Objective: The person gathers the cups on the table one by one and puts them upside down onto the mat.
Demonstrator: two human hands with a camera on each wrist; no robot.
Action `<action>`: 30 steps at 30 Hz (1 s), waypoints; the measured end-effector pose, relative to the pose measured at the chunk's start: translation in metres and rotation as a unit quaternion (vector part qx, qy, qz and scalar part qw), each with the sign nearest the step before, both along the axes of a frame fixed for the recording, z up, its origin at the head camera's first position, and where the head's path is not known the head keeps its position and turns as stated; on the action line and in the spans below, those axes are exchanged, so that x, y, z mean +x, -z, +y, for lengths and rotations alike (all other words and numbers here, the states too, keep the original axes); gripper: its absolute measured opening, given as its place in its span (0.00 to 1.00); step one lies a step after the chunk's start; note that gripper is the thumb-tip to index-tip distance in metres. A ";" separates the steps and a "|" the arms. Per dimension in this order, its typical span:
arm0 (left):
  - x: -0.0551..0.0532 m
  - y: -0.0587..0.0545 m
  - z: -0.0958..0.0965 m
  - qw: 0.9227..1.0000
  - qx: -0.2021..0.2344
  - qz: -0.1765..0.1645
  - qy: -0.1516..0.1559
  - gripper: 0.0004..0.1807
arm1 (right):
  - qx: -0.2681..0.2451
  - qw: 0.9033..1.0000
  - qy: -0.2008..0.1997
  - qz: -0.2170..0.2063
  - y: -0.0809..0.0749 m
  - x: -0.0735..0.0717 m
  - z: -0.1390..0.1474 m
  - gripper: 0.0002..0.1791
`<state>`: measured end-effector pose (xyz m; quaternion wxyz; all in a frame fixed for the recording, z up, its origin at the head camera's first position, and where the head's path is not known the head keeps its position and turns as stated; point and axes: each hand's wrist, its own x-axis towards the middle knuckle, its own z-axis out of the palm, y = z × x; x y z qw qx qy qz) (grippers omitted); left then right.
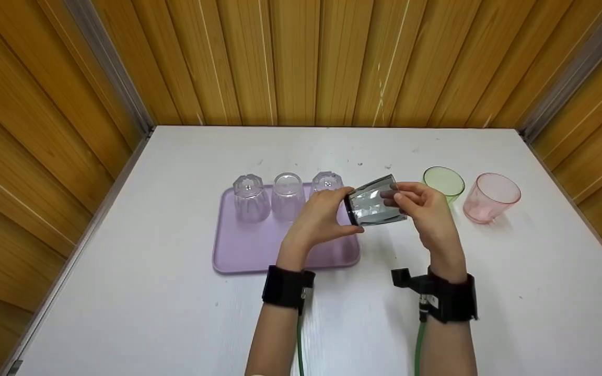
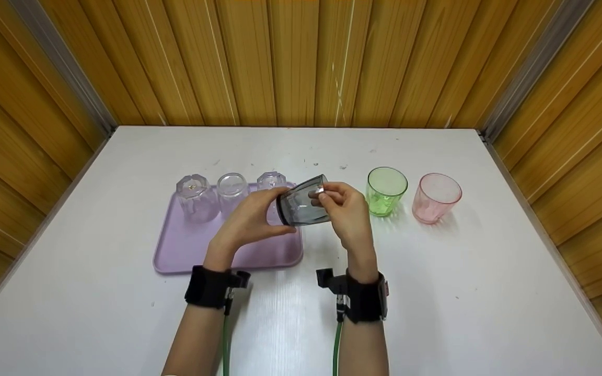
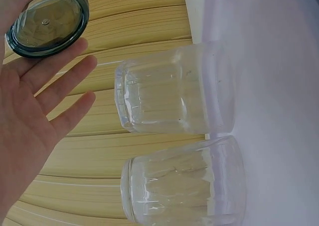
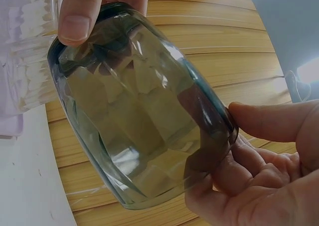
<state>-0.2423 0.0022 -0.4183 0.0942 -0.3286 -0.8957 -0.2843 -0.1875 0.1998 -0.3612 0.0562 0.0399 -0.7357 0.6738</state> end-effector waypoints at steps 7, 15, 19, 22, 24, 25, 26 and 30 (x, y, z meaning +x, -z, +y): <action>0.001 -0.002 -0.001 1.000 0.001 0.002 0.002 0.39 | -0.010 1.000 -0.001 0.002 0.001 -0.001 0.000 0.16; 0.001 -0.002 -0.002 1.000 -0.004 -0.002 -0.004 0.41 | -0.007 1.000 -0.004 0.003 0.002 -0.002 0.000 0.17; 0.001 -0.002 -0.003 1.000 -0.002 -0.005 -0.006 0.41 | -0.002 1.000 -0.003 0.003 0.002 -0.003 0.000 0.16; 0.002 -0.003 -0.004 1.000 -0.003 -0.003 -0.007 0.41 | 0.000 1.000 -0.001 0.003 0.003 -0.003 0.000 0.16; 0.002 -0.004 -0.004 1.000 -0.005 -0.001 -0.008 0.41 | -0.001 1.000 -0.002 0.003 0.003 -0.003 0.000 0.16; 0.002 -0.004 -0.004 1.000 -0.008 0.001 -0.009 0.41 | -0.004 1.000 -0.002 0.001 0.003 -0.003 0.000 0.16; 0.002 -0.005 -0.004 1.000 -0.011 0.003 -0.011 0.41 | -0.005 1.000 -0.001 0.000 0.003 -0.004 0.000 0.16; 0.003 -0.006 -0.005 1.000 -0.024 0.011 -0.016 0.42 | -0.007 1.000 -0.001 -0.005 0.003 -0.004 0.000 0.16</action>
